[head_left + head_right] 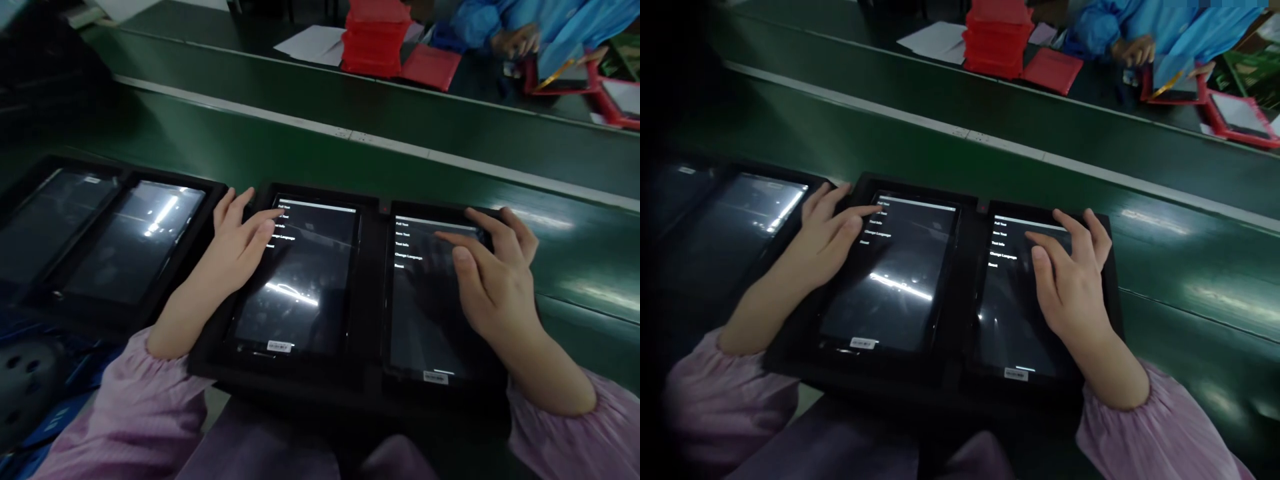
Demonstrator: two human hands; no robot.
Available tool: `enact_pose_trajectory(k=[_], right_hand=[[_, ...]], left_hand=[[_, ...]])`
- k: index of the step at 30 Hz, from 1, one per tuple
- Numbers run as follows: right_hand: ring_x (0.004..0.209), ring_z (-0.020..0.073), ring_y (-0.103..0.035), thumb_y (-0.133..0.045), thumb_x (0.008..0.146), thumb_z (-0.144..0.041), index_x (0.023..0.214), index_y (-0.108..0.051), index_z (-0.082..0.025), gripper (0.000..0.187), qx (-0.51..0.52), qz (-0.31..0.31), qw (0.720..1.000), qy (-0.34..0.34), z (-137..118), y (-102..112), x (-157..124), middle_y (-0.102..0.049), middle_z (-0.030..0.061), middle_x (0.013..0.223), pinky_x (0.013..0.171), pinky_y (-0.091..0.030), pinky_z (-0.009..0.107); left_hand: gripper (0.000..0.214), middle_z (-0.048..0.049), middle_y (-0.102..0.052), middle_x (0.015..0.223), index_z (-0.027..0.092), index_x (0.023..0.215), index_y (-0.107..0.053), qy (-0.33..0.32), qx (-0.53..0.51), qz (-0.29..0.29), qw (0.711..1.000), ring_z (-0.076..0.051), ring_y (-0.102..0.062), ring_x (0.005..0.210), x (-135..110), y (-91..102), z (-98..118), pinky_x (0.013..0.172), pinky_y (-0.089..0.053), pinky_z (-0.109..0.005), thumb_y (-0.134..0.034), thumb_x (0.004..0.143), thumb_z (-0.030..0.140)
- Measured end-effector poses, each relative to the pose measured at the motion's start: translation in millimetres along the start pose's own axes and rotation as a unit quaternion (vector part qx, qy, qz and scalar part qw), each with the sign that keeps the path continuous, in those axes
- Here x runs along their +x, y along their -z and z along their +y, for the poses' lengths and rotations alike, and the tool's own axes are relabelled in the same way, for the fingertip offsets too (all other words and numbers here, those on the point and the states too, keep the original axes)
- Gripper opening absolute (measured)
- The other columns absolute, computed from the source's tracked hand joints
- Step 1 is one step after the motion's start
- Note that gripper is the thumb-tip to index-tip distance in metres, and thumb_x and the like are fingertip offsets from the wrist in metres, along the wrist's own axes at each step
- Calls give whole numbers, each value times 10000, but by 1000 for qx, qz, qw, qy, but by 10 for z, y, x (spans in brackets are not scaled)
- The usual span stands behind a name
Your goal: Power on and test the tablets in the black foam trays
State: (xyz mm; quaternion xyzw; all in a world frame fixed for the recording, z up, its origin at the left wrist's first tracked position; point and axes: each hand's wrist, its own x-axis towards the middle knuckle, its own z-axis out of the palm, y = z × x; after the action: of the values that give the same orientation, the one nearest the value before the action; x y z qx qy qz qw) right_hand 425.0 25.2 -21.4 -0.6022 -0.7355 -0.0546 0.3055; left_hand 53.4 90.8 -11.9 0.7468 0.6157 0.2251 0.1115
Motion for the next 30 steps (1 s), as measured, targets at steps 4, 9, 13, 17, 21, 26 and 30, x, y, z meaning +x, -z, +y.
enact_pose_trajectory(k=[4,9,13,17,21,26,30], right_hand=[[1530,419,-478,-456,1116,-355,1247,-788,-275,366,15,-15,1000,2,33,23,-3,-676,119,1487,1242,-399,717],[1513,402,-506,-467,1118,-360,1205,-822,-274,375,15,-24,1000,-5,18,44,5,-700,105,1465,1229,-440,693],[1504,393,-529,-488,1111,-352,1107,-860,-302,375,19,-37,999,-1,-8,65,25,-730,81,1427,1200,-484,696],[1485,394,-551,-539,1092,-358,999,-879,-306,356,28,-53,998,29,-8,62,31,-756,75,1384,1157,-534,673],[1442,397,-592,-558,1084,-366,964,-879,-299,350,32,-54,997,45,6,54,35,-780,75,1339,1123,-560,667],[1347,360,-666,-548,1094,-380,946,-868,-295,363,37,-16,999,31,12,39,43,-810,68,1256,1045,-610,587],[1343,345,-676,-534,1103,-385,980,-870,-309,366,42,-15,999,14,-12,51,64,-812,64,1258,1049,-605,578]], left_hand=[[790,-195,-477,1679,209,1348,-762,-11,12,25,1000,-451,-213,1672,-25,23,18,1344,-159,-700,-241,1062,729],[773,-161,-480,1693,239,1343,-754,-10,8,25,1000,-426,-220,1674,-31,49,56,1358,-151,-666,-245,1061,748],[683,-140,-483,1701,255,1320,-757,-14,-2,22,1000,-420,-224,1678,-33,59,68,1367,-151,-668,-289,1080,691],[668,-148,-524,1667,241,1299,-771,-16,-13,33,999,-418,-285,1657,-34,75,65,1363,-198,-664,-308,1084,673],[595,-91,-614,1594,267,1102,-819,-26,-38,62,997,-368,-371,1622,-42,117,110,1365,-262,-610,-325,1101,597],[603,-107,-676,1521,258,961,-850,-29,-45,53,997,-340,-375,1619,-48,136,175,1368,-270,-572,-335,1104,538],[566,-58,-724,1457,291,919,-843,-38,-56,61,996,-329,-419,1598,-38,138,155,1365,-286,-587,-366,1096,537]])
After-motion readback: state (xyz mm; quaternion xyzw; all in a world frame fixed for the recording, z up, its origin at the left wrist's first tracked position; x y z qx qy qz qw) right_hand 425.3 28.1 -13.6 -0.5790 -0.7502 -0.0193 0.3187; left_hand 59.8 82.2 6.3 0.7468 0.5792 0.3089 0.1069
